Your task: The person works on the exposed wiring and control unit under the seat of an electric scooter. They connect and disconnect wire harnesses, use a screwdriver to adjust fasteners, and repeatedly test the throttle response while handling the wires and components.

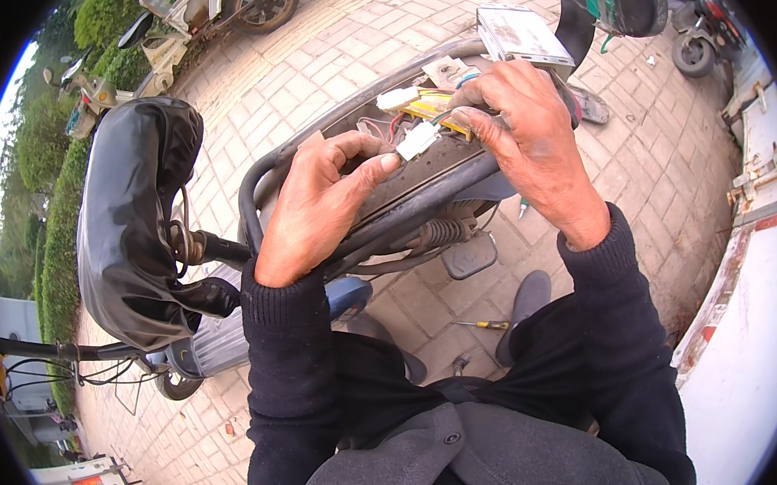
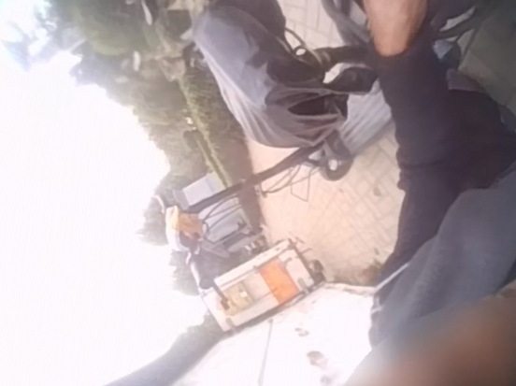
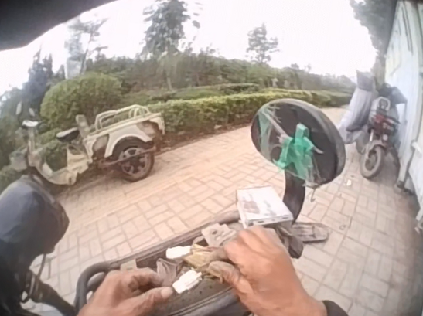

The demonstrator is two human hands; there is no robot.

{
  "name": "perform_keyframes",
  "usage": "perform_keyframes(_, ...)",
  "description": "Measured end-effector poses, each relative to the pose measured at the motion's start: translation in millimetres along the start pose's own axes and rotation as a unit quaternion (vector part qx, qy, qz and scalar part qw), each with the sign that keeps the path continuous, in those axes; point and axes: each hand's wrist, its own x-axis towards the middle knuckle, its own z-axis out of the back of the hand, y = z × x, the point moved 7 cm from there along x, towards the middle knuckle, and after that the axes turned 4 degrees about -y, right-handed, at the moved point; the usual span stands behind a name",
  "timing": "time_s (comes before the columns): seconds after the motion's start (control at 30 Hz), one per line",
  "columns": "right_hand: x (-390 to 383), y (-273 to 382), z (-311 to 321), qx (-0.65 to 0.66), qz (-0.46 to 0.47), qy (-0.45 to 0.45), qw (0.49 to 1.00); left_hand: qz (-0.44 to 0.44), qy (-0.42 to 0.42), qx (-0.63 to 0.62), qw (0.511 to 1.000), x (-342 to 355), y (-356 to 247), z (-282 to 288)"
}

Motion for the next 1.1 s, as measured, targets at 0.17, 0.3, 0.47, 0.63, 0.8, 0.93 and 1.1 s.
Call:
perform_keyframes(0.17, 0.0, -8.4, -0.1, 0.049, -0.062, 0.022, 0.997, -0.032, -0.011, -0.080, 0.996, -1.1, -0.2, 5.2)
perform_keyframes(0.3, -1.0, -14.7, 0.2, 0.081, -0.100, 0.042, 0.991, -0.033, -0.016, -0.108, 0.994, 0.9, 7.6, 5.0)
perform_keyframes(0.47, -2.9, -17.8, -1.0, 0.140, -0.139, 0.043, 0.979, -0.003, -0.011, -0.092, 0.996, 3.9, 14.8, 4.8)
perform_keyframes(0.63, -3.1, -19.4, -2.3, 0.138, -0.153, 0.047, 0.977, 0.012, -0.028, -0.022, 0.999, 5.1, 17.2, 10.3)
perform_keyframes(0.8, -1.9, -18.6, -4.9, 0.110, -0.124, 0.021, 0.986, 0.022, -0.011, -0.111, 0.993, 7.2, 21.4, 9.5)
perform_keyframes(0.93, -0.7, -12.0, -7.5, 0.015, -0.070, -0.007, 0.997, 0.038, 0.000, -0.136, 0.990, 6.0, 25.6, 10.9)
perform_keyframes(1.1, 0.7, -8.8, -9.3, -0.015, -0.064, -0.025, 0.998, 0.041, 0.016, -0.134, 0.990, 9.1, 25.6, 8.6)
